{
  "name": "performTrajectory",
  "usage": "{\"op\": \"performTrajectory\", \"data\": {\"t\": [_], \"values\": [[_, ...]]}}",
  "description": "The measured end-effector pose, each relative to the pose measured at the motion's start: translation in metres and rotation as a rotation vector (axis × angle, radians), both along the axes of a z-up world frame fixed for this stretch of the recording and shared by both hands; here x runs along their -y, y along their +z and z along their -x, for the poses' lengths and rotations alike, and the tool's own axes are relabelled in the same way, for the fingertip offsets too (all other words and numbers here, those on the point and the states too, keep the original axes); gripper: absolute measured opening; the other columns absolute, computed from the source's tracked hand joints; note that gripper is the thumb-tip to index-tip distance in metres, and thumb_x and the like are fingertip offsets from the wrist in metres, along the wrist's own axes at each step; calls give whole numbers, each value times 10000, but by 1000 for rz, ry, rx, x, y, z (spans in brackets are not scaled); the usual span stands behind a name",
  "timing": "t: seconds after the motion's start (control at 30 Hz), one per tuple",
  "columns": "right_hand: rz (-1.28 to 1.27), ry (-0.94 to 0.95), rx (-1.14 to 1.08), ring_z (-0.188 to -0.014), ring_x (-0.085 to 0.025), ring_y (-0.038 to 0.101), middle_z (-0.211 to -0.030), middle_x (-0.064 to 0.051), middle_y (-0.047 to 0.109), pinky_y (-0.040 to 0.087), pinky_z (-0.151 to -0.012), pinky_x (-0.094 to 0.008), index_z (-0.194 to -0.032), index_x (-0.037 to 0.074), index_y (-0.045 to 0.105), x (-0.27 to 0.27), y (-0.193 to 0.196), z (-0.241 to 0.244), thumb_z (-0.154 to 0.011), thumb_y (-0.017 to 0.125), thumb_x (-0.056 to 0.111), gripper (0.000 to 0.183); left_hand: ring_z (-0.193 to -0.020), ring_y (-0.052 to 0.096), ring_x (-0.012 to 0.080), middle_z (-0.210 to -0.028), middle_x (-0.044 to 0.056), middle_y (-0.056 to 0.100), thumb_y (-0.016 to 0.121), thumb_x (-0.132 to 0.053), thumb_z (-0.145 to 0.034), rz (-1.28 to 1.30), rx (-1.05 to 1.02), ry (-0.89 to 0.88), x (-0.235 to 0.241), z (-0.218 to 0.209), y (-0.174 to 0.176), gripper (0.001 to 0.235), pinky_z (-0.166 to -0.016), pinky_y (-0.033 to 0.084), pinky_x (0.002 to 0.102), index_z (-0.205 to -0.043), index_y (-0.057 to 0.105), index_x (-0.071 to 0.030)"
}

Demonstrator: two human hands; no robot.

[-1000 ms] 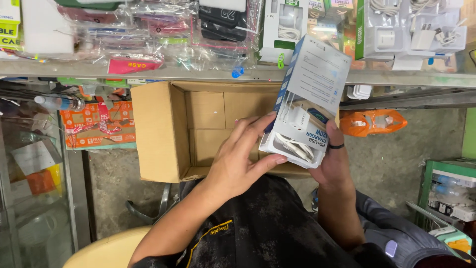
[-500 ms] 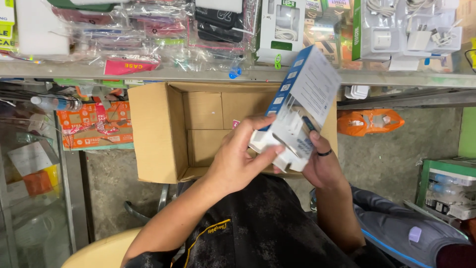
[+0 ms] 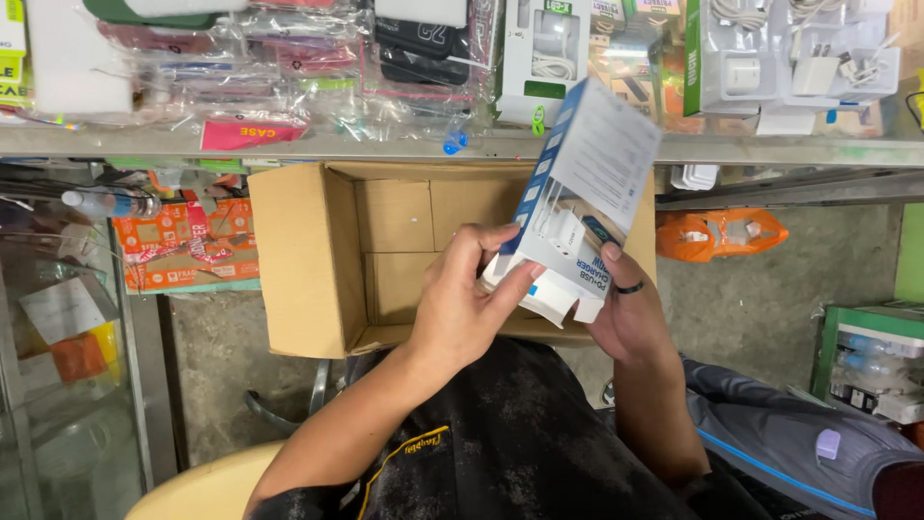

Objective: Unboxing a phone charger and cable, inspecting the contents, and putting them back into the packaging.

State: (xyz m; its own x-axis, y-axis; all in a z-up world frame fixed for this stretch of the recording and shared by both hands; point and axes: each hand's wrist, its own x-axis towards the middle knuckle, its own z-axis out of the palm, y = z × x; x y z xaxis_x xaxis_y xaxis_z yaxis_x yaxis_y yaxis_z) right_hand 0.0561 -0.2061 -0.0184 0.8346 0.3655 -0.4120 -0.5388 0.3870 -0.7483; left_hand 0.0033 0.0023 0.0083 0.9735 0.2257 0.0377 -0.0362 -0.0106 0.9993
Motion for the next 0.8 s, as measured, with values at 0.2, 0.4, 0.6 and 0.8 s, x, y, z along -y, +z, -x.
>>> {"op": "performTrajectory", "data": {"t": [0.2, 0.4, 0.6, 0.8], "values": [[-5, -18, -62, -1259, -252, 637, -1406, -135, 612, 531, -1064, -401, -1507, 14, 432, -6, 6, -2, -993, 576, 365, 639, -982, 758, 233, -1122, 128, 718, 791, -179, -947, -222, 84, -9, -11, -3, 10, 325, -684, 631, 273, -1168, 643, 8], [-265, 109, -83, -985, -322, 732, -1287, -212, 672, 621, -642, -429, -1534, -6, 453, 14, 4, -3, -1096, 576, 391, 604, -1031, 734, 192, -1349, 113, 597, 716, -211, -1043, 79, 183, -309, -35, 9, -3, 392, -929, 638, 285, -1405, 659, -70], [-78, 186, -93, -907, -303, 748, -1217, -171, 700, 614, -523, -426, -1481, 36, 472, 6, 17, 2, -987, 593, 406, 629, -1305, 602, 293, -1492, 171, 498, 814, -153, -924, -80, 250, -327, -44, 1, 12, 532, -1020, 580, 365, -1421, 642, -78], [199, 28, 102, -1344, -271, 545, -1497, -160, 523, 464, -1116, -425, -1563, 0, 371, 5, -3, 8, -1037, 561, 474, 732, -958, 722, 165, -1222, 76, 678, 844, -156, -883, -35, 58, -374, -31, 2, 8, 485, -826, 646, 284, -1330, 662, -106]]}}
